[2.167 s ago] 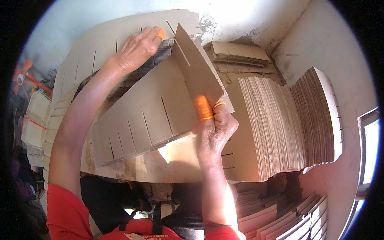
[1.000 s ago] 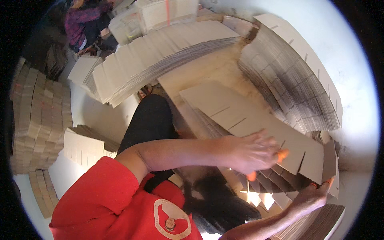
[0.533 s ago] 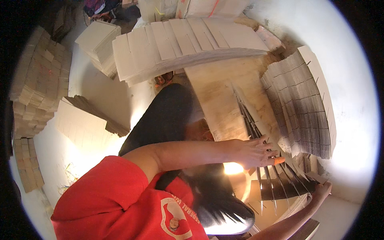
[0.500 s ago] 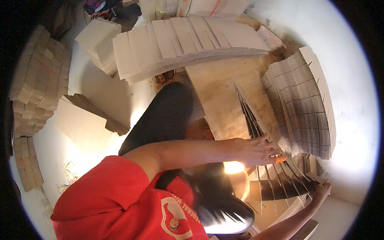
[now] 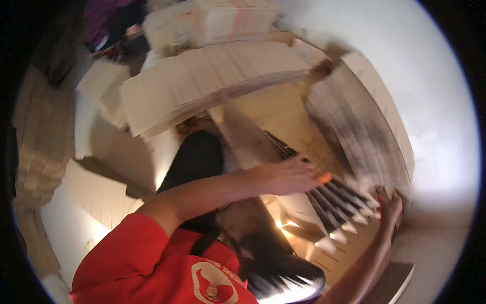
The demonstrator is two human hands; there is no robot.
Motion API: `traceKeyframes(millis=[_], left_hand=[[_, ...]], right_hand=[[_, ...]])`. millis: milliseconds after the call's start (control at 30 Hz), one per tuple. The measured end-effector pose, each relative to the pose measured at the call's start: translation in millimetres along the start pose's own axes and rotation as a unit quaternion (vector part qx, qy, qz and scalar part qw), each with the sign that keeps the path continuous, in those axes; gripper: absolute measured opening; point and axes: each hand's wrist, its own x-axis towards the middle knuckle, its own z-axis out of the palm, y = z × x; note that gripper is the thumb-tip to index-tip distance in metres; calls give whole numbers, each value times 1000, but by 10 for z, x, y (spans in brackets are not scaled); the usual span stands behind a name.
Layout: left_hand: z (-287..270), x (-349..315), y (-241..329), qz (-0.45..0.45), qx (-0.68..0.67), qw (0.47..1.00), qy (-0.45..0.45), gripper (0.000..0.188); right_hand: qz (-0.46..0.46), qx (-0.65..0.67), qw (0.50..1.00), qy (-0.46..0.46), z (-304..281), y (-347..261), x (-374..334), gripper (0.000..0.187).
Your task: The person sits on the floor and repeatedly folds pre-cut cardboard sheets into accordion-style dividers, then stacks them. The person handles the cardboard by hand without visible tools.
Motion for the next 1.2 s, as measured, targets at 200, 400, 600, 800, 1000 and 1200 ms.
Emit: traceKeyframes(millis=[200, 400, 600, 800, 1000, 1200], left_hand=[[-798, -144, -241, -43, -45, 998, -6, 97], [-779, -892, -638, -235, 109, 961, 96, 85], [-529, -1269, -880, -342, -53, 896, 279, 68], [-379, -1115, -1102, -433, -243, 736, 461, 66], [-9, -1068, -1351, -516, -418, 629, 403, 80], [107, -851, -1337, -456, -588, 525, 412, 79]], right_hand=[[-173, -273, 913, 247, 122, -1142, -1602, 58], [-98, -259, 960, 40, 503, -1177, -2394, 83], [-123, -104, 984, 70, 796, -1069, -2375, 73], [-112, -81, 989, 55, 822, -564, -2372, 54], [32, -86, 995, 50, 360, 57, -2505, 55], [-26, -69, 992, 99, 325, 222, -2435, 57]])
